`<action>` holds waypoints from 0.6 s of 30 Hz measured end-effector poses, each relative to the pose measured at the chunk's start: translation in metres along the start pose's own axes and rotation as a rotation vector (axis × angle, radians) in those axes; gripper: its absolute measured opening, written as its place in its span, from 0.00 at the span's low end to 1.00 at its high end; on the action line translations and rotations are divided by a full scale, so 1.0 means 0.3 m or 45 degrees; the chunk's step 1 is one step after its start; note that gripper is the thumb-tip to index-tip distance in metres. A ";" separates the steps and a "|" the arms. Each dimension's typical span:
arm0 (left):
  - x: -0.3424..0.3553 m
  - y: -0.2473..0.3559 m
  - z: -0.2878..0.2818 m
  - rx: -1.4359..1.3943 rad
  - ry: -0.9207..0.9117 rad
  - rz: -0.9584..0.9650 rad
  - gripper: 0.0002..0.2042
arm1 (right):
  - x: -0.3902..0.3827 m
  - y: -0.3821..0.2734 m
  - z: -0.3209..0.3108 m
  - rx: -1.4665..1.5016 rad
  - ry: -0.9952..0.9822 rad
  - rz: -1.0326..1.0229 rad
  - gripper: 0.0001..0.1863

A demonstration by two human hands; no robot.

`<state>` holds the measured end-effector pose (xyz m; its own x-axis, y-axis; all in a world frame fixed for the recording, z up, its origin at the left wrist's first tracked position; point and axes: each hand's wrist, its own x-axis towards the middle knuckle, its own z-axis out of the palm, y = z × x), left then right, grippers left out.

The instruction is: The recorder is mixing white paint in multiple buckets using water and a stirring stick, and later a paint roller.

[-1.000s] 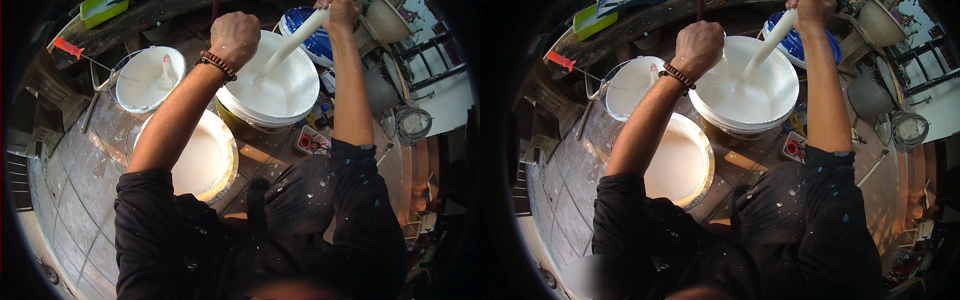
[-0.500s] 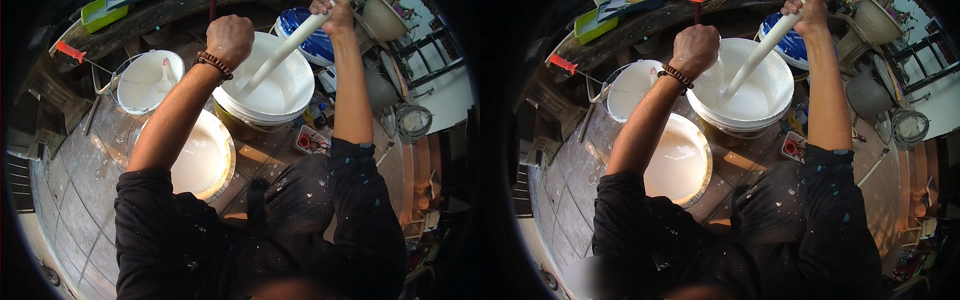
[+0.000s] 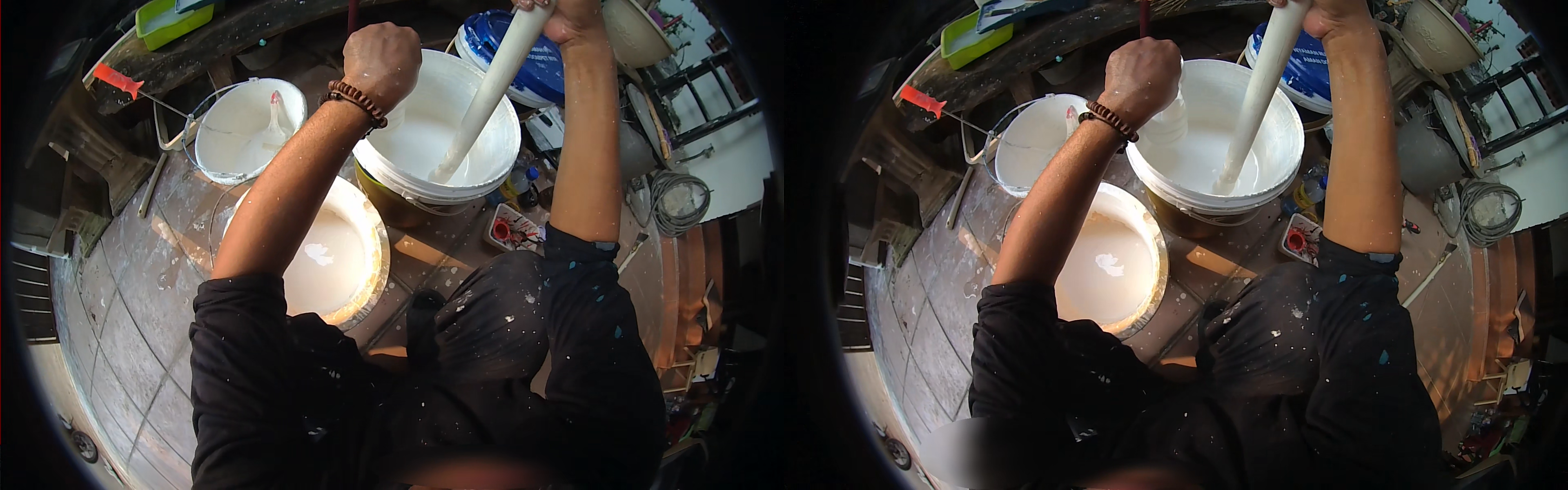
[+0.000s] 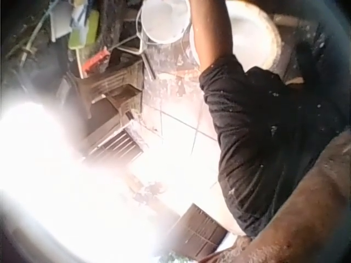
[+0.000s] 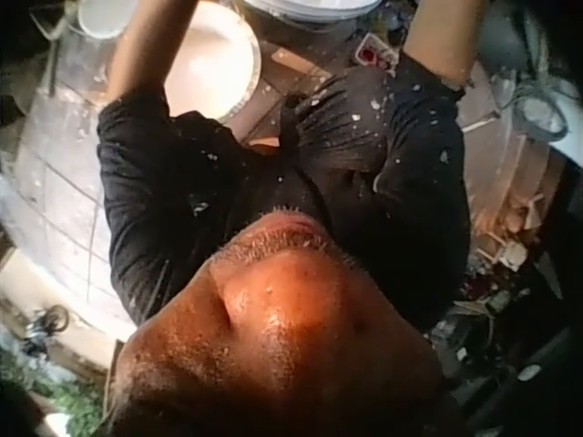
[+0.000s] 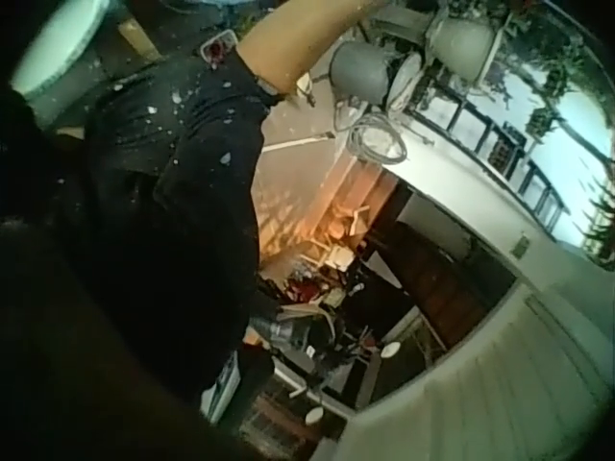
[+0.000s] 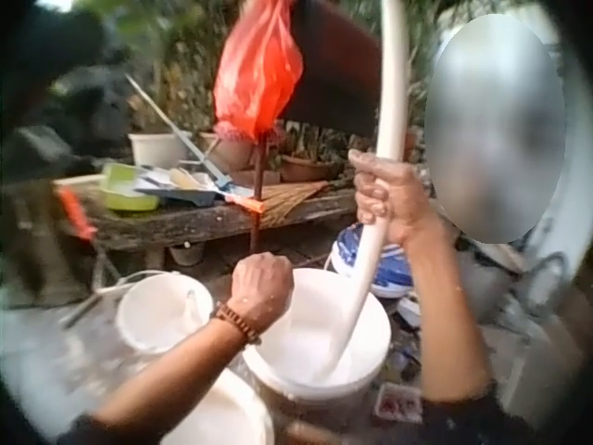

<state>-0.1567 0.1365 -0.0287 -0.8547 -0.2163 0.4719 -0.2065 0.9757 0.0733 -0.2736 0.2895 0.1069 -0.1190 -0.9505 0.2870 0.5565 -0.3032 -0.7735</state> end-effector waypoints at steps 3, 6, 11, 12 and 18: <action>0.005 0.004 0.005 -0.034 0.007 0.019 0.06 | -0.005 -0.001 0.068 -0.822 0.799 -0.333 0.20; -0.010 -0.020 0.016 0.070 0.002 0.036 0.08 | 0.029 0.060 0.023 -0.738 0.894 -0.357 0.20; -0.005 -0.024 0.012 -0.058 0.007 0.012 0.05 | 0.065 0.165 -0.039 -0.783 1.103 -0.523 0.17; -0.005 -0.025 0.009 -0.053 0.003 0.009 0.06 | 0.069 0.171 -0.041 -0.848 1.135 -0.624 0.15; -0.008 -0.029 -0.002 0.040 -0.054 0.003 0.08 | 0.049 0.162 -0.058 -0.957 1.209 -0.807 0.14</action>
<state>-0.1525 0.1284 -0.0300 -0.8745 -0.2161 0.4343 -0.2189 0.9747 0.0443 -0.2625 0.2596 0.0637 -0.8674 -0.2239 0.4445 -0.3448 -0.3737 -0.8611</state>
